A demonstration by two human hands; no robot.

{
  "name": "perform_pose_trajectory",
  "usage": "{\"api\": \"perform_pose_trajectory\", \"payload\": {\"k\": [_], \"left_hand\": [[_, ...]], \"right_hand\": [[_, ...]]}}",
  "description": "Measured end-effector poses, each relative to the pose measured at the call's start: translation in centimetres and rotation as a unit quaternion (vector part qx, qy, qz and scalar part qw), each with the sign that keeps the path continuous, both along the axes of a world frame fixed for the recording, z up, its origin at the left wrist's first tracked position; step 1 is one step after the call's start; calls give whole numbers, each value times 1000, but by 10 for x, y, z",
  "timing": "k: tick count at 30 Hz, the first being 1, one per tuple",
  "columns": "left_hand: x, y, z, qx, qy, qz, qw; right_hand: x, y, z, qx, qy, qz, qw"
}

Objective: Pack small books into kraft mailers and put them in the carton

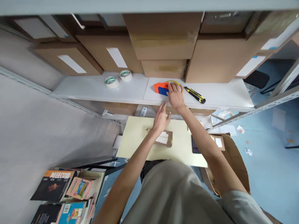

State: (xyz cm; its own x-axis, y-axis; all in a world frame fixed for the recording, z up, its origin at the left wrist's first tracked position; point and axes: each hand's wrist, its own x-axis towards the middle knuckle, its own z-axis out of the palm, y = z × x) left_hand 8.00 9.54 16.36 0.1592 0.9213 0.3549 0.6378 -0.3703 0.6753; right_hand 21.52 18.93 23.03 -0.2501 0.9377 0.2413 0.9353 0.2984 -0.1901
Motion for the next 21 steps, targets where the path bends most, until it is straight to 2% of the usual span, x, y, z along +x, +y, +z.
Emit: {"api": "perform_pose_trajectory", "payload": {"k": [3,6,8,11,14,17,21], "left_hand": [[11,-23,-31,-46,-12,-11,999],[37,-51,-69,-94,-20,-40,995],[59,-70,-91,-124,-22,-69,990],[93,-95,-117,-168,-10,-122,978],[115,-112,-130,-216,25,-171,961],[124,-119,-132,-254,64,-195,945],[120,-119,-129,-261,72,-194,943]], "right_hand": [[26,-40,-12,34,8,-22,999],[60,-93,-39,2,15,-73,997],[83,-129,-67,-38,20,-124,991],[115,-177,-123,-71,52,-190,978],[139,-213,-184,-97,80,-248,961],[154,-239,-237,-118,92,-289,946],[164,-260,-282,-164,83,-314,931]]}}
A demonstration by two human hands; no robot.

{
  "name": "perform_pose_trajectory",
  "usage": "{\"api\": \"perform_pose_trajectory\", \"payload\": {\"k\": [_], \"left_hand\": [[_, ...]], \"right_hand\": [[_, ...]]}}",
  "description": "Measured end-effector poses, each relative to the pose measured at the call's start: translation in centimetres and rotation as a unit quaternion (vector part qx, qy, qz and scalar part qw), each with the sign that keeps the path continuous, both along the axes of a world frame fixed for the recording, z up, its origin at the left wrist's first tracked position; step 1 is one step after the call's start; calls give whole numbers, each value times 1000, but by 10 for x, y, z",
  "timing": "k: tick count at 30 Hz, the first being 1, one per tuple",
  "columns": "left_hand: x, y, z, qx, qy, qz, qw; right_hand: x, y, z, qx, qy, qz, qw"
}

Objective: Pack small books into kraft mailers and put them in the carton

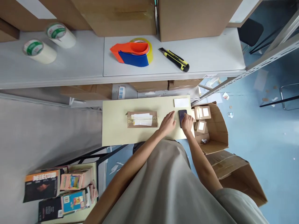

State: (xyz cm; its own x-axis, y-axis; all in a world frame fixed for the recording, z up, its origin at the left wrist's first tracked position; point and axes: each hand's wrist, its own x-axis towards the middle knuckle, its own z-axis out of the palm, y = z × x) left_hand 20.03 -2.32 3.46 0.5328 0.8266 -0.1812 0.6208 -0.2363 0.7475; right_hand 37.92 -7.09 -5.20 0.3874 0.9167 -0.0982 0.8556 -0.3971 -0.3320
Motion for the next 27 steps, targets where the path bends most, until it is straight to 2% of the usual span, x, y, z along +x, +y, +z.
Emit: {"api": "perform_pose_trajectory", "payload": {"k": [2,5,8,10,12,13,15,18,21,24,27], "left_hand": [[-5,3,2,11,-7,21,1000],[-24,9,6,39,-23,64,997],[-71,20,9,77,-33,145,986],[-117,27,9,87,-6,249,965],[-164,33,8,46,69,377,923],[-184,34,7,12,109,420,901],[-210,32,4,-23,133,450,883],[-212,22,-6,-71,140,437,885],[-191,7,-21,-44,156,455,876],[-179,-11,-35,0,140,506,851],[-188,-30,-44,-30,56,534,843]], "right_hand": [[3,-6,-11,-26,2,0,1000],[6,-6,-15,-31,8,2,999],[-1,3,-7,10,23,3,1000],[-15,12,4,43,54,28,997],[-41,22,18,64,116,80,988],[-58,26,26,65,158,113,979],[-97,31,42,37,221,159,962],[-153,34,55,-54,215,179,959],[-179,36,54,-89,192,150,966],[-166,40,43,-94,210,120,966],[-138,39,32,-92,280,140,945]]}}
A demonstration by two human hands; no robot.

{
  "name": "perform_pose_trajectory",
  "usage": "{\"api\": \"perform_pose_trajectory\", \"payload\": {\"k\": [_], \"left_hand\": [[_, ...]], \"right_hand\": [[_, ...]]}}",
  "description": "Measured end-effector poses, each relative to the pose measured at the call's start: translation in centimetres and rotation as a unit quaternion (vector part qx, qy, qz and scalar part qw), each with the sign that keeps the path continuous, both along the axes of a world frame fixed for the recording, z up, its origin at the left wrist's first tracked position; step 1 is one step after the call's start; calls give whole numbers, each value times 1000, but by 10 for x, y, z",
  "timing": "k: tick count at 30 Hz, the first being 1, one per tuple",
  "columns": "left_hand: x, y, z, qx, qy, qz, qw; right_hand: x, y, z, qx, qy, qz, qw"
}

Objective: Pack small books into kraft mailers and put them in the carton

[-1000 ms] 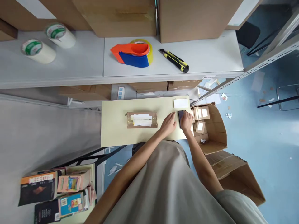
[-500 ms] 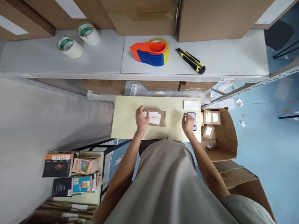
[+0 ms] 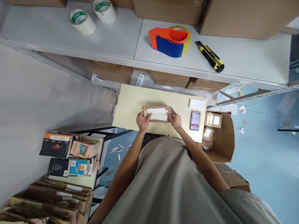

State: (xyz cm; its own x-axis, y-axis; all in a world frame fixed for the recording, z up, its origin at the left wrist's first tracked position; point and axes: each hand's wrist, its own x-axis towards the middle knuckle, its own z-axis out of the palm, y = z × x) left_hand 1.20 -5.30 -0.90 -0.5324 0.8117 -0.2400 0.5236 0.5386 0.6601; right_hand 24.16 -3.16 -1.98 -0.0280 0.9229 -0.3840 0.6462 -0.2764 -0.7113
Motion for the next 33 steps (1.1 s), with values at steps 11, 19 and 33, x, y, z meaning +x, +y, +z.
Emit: {"api": "perform_pose_trajectory", "payload": {"k": [11,19,33], "left_hand": [[-22,-7,6,33,-140,-77,987],[-25,11,4,13,-149,-100,984],[-15,4,0,16,-12,-80,997]], "right_hand": [[28,-30,1,143,-34,-65,987],[49,-30,-3,117,-29,-44,992],[88,-32,-41,78,-7,-52,996]]}}
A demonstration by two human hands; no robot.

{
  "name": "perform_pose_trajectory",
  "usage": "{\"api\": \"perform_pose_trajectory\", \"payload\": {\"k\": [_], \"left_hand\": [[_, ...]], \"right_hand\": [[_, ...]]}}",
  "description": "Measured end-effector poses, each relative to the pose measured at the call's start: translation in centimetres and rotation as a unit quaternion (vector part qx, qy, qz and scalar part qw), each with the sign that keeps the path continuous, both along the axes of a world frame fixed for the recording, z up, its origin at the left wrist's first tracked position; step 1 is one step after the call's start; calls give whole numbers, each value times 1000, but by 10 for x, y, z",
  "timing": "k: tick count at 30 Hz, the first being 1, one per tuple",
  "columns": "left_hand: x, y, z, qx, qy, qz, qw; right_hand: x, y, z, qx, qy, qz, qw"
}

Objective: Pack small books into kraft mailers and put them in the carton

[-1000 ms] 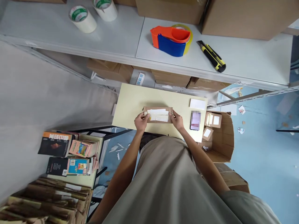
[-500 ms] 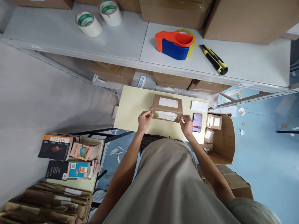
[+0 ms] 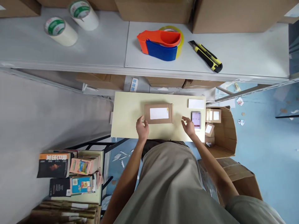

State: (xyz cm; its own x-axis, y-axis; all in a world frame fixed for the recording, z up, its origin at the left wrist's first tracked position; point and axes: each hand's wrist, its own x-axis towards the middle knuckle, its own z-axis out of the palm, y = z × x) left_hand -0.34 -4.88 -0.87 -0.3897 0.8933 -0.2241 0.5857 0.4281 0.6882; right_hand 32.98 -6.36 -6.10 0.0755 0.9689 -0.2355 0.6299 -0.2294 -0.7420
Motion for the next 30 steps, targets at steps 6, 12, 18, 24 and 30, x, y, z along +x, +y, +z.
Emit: {"api": "perform_pose_trajectory", "payload": {"k": [6,12,18,24,30], "left_hand": [[91,51,16,49,-84,-198,975],[203,95,-28,-25,-187,-279,941],[258,127,-78,-123,-168,-237,949],[273,129,-97,-114,-151,-268,945],[274,120,-97,-100,-160,-258,948]], "right_hand": [[47,36,-3,47,-71,-97,992],[88,72,-25,33,-113,-209,971],[112,97,-53,-21,-116,-295,948],[110,96,-64,-16,-142,-279,949],[104,93,-62,-20,-175,-278,944]]}}
